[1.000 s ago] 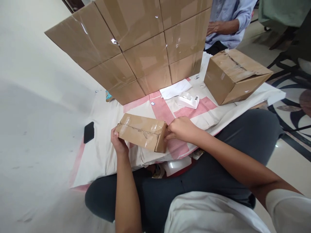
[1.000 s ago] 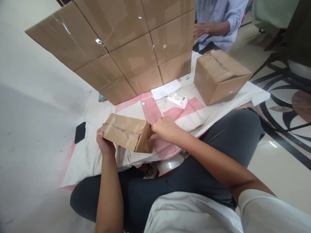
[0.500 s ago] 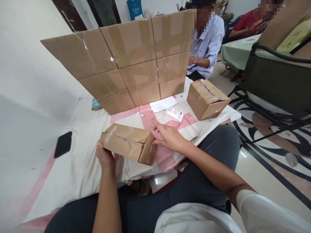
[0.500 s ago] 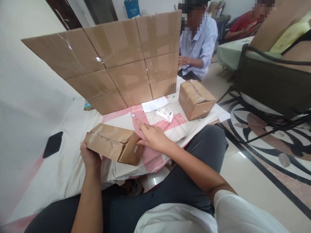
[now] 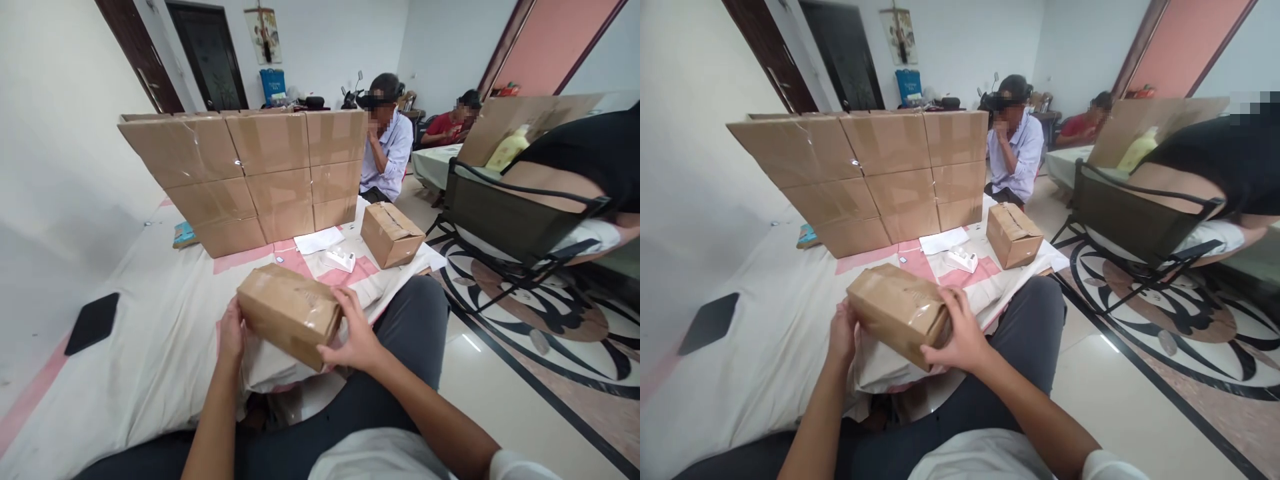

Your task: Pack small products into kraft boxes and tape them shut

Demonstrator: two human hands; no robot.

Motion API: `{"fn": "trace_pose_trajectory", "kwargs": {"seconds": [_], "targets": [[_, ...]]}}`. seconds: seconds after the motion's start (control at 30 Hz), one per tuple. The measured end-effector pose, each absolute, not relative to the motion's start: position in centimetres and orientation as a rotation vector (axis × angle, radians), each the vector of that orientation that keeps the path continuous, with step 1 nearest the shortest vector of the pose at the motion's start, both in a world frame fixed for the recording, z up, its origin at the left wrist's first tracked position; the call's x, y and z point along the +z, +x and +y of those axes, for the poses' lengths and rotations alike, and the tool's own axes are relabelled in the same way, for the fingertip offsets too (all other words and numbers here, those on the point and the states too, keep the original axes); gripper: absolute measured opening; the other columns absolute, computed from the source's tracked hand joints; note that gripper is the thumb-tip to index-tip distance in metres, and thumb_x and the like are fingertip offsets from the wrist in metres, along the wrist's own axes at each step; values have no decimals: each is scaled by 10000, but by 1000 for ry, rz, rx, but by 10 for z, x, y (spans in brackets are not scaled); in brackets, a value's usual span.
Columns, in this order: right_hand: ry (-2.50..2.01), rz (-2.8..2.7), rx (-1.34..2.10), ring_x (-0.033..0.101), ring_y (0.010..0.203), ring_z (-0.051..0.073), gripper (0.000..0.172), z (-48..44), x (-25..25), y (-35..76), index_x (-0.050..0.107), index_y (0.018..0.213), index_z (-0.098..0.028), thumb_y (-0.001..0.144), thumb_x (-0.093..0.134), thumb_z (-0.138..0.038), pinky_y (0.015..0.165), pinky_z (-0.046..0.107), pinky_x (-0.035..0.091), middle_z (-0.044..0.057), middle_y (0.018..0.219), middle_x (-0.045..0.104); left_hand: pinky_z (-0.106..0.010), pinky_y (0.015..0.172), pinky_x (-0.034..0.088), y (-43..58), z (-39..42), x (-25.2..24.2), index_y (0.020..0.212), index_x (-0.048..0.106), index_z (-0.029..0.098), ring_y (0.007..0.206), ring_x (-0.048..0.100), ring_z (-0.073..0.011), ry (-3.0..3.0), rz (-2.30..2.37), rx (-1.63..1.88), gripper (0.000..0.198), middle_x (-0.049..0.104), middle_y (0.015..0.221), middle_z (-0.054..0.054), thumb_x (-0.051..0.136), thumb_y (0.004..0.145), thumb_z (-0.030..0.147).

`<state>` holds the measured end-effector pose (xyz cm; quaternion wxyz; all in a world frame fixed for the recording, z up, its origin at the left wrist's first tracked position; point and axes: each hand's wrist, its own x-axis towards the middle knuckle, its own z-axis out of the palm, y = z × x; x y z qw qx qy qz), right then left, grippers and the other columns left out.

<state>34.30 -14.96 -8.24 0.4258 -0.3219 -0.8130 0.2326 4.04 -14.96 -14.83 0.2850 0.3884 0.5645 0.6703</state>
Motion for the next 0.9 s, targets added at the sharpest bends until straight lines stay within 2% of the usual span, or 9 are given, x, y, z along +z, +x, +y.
{"fn": "trace_pose_trajectory", "kwargs": {"seconds": [0.1,0.17,0.3,0.53,0.7,0.8,0.9], "targets": [[-998,-1889,380,419,1363,364,931,-146,-64,392,342,1465,-237,661,782,-395,1066,507,466,169,1439,363,-446,1002,521,51,-145,-159,1410,536,192,1108,695,-265,1154,1516,1551,770,709,1232,-157,355,913,753],[-1155,-1760,166,430,1342,364,862,-143,-49,430,388,1441,-231,689,766,-414,1023,521,489,168,1432,370,-472,1064,477,56,-144,-164,1394,544,171,1134,686,-268,1240,1565,1456,751,718,1202,-166,377,921,730],[-1402,-1529,-162,442,1305,374,845,-143,-22,497,431,1423,-204,698,737,-509,950,527,510,175,1399,390,-505,1117,424,60,-143,-167,1312,608,190,1199,651,-291,1374,1685,1368,665,733,1174,-152,421,919,693],[-1565,-1524,-268,481,1278,379,777,-159,1,525,512,1368,-192,710,694,-565,1010,506,470,169,1317,481,-511,1125,419,63,-144,-163,1215,663,200,1231,631,-305,1561,1758,1303,528,703,1266,-133,435,932,584],[-1677,-1574,-274,557,1173,396,802,-171,11,526,526,1362,-215,701,669,-647,930,511,509,174,1326,485,-494,1091,460,63,-141,-167,1174,689,215,1201,646,-297,1683,1789,1284,486,715,1246,-120,431,934,550],[-1789,-1545,-297,587,1112,430,879,-173,16,545,511,1389,-223,667,656,-703,865,552,521,191,1340,479,-492,1085,464,62,-138,-171,1169,690,220,1202,640,-288,1770,1792,1263,458,710,1256,-112,430,941,520],[-1892,-1527,-345,584,1139,444,906,-168,16,568,472,1439,-259,681,646,-724,809,538,514,216,1409,447,-495,1076,465,63,-138,-172,1135,702,219,1185,639,-290,1834,1791,1231,422,716,1239,-104,443,938,488]]}}
